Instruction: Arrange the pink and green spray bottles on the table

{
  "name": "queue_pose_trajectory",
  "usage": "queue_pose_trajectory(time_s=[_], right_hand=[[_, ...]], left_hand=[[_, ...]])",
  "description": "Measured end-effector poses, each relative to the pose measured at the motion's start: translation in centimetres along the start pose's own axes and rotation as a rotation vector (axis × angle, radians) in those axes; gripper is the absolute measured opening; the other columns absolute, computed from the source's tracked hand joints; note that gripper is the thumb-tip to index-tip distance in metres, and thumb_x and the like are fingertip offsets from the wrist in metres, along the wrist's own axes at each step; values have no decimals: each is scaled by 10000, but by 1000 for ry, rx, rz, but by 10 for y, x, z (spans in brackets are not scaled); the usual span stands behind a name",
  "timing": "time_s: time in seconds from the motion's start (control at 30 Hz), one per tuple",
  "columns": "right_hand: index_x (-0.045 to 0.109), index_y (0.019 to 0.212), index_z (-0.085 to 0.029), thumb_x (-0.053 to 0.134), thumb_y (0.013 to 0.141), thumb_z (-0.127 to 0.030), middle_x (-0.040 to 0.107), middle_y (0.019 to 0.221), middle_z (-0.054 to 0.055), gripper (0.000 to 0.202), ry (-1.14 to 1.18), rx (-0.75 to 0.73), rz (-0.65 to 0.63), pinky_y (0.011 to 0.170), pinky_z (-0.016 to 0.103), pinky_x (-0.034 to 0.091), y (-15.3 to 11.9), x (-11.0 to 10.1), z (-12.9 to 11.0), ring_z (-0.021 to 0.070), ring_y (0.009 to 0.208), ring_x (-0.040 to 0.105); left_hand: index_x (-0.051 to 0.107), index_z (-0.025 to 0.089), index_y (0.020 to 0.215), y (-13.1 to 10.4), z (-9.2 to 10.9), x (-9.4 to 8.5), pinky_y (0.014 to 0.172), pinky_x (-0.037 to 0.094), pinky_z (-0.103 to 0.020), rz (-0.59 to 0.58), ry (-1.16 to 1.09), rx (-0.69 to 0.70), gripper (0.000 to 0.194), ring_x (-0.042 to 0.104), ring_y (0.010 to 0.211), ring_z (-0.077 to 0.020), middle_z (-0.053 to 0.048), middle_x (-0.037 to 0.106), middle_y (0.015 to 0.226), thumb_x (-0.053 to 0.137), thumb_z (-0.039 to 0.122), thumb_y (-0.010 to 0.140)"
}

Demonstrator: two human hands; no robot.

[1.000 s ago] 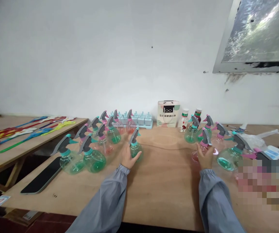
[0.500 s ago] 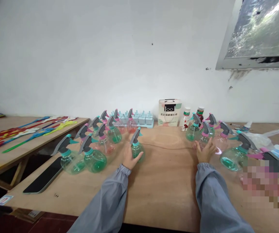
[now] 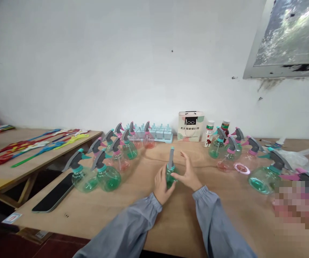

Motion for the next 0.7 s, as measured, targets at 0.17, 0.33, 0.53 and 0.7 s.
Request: queue_pose_trajectory(time_s=[0.17, 0.33, 0.53, 0.7], right_hand=[[442, 1346, -249, 694, 771, -533, 576, 1295, 117, 689, 160, 202, 46, 931, 422, 517, 7, 7, -8, 229, 1028, 613], [440, 1393, -284, 634, 808, -562, 546, 1346, 106, 676, 140, 250, 101, 1070, 489, 416, 0, -1, -1, 248, 1166, 563], [525, 1352, -304, 605, 843, -546, 613, 1295, 83, 569, 222, 260, -22, 1158, 514, 299, -8, 6, -15, 255, 1300, 500], [647, 1206, -317, 693, 793, -491, 673, 1211, 60, 450, 311, 286, -15, 1162, 532, 295, -11, 3, -20, 267, 1271, 532]], left_hand=[[302, 193, 1494, 26, -18, -16, 1137, 307, -525, -63, -66, 90, 789, 414, 1359, -303, -181, 445, 1449, 586, 509, 829], [522, 221, 1359, 131, -78, -60, 1167, 240, -532, 129, 85, -322, 508, 302, 1442, -319, -171, 296, 1523, 562, 389, 881], [514, 165, 1367, 216, -120, -74, 1093, 234, -640, -73, 291, -396, 670, 204, 1436, -464, -209, 252, 1553, 607, 559, 833], [587, 225, 1280, 227, -126, -60, 1041, 361, -534, -129, 335, -405, 542, 466, 1269, -378, -179, 464, 1414, 673, 444, 792]])
Point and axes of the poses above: each hand's wrist, its own y-axis towards the middle knuckle, its own x-axis out of the palm, z = x × y, the point moved 2 cm from there along y, towards the middle knuckle
